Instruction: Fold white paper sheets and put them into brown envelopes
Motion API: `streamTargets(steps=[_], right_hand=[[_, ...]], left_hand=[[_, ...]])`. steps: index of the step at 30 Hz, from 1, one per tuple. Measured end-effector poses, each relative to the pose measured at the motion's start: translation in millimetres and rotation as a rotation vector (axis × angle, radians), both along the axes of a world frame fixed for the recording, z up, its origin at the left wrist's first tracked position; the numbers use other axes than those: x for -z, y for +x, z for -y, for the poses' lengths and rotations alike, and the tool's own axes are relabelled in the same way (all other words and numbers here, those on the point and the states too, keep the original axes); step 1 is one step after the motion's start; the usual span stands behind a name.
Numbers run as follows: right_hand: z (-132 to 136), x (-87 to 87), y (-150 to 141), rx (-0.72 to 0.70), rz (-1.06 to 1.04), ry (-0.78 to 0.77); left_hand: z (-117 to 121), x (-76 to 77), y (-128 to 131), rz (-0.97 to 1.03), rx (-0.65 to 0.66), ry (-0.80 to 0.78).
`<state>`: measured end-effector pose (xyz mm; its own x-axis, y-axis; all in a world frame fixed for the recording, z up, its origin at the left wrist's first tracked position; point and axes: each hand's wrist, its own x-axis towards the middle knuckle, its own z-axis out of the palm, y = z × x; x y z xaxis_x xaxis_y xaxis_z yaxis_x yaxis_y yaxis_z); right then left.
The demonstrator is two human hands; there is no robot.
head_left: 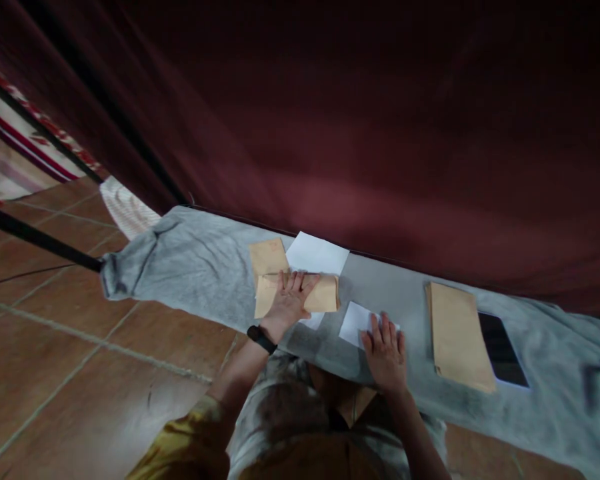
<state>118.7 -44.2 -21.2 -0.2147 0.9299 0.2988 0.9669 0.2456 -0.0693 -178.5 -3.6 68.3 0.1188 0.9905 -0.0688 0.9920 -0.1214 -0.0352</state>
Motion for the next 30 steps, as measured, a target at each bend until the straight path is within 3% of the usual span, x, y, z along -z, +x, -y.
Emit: streamTargets(steps=[7, 12, 16, 22, 30], right_hand=[[-7.0, -9.8, -28.3, -0.044, -0.041, -0.063], [-5.5, -6.8, -41.2, -0.108, -0.078, -0.028], [-5.2, -1.1, -27.9, -0.134, -0.077, -0.007], [-0.5, 7.3, 0.0, -0.030, -0.069, 0.008], [-3.7, 7.8, 32.2, 0.007, -0.138, 0.077]], left_hand=[[3.3, -7.5, 10.6, -0.037, 0.028, 0.003], [5.4, -6.9, 11.0, -0.016, 0.062, 0.013], [5.4, -6.9, 11.0, -0.015, 0.072, -0.010], [6.2, -8.8, 9.7, 0.004, 0.058, -0.013], [21.1, 0.7, -0.5, 0.171, 0.067, 0.051]])
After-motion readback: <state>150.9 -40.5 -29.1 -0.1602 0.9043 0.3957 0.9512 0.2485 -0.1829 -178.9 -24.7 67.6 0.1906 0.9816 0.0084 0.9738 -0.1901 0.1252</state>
